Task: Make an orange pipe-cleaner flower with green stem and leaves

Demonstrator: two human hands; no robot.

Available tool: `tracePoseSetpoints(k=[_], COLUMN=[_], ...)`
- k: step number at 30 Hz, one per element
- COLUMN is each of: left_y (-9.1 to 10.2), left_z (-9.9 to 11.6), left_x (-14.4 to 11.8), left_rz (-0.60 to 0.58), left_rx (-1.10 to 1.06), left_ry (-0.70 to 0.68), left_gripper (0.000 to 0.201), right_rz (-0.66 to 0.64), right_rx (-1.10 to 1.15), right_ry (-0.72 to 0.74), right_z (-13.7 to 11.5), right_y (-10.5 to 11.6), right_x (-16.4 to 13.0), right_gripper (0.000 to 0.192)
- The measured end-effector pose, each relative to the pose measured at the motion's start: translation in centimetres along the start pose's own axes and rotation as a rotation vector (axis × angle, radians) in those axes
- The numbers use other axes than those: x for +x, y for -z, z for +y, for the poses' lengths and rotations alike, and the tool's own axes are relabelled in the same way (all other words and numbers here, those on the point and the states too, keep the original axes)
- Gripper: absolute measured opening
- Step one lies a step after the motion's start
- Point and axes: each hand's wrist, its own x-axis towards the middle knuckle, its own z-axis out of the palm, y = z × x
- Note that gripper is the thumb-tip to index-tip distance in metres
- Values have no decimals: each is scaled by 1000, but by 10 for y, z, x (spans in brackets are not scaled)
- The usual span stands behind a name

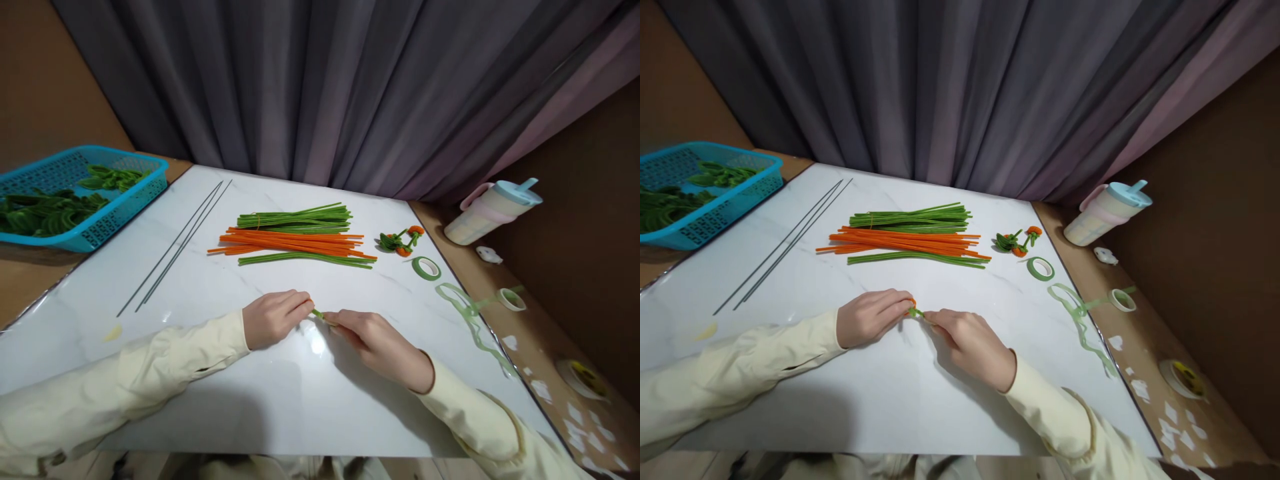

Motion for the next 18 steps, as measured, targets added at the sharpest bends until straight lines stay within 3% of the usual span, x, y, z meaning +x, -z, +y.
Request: tracePoseSetpoints(k=[8,12,16,18], left_y=[4,4,6,7], left_z=[1,1,0,0], left_x=[0,-1,1,2], left_rz=[73,78,72,73], left_rx=[-41,-47,-64,-80], left_ry=[-80,-87,-67,-59], left_gripper=[22,25,19,17], right_rz=[-180,-174,-154,-174], right_rx=[143,146,-91,-268], right_ry=[0,-13,46,74], right_z=[2,-1,-6,-9], right_y=[14,13,11,11], right_x=[4,6,4,2], right_gripper=[28,26,29,42])
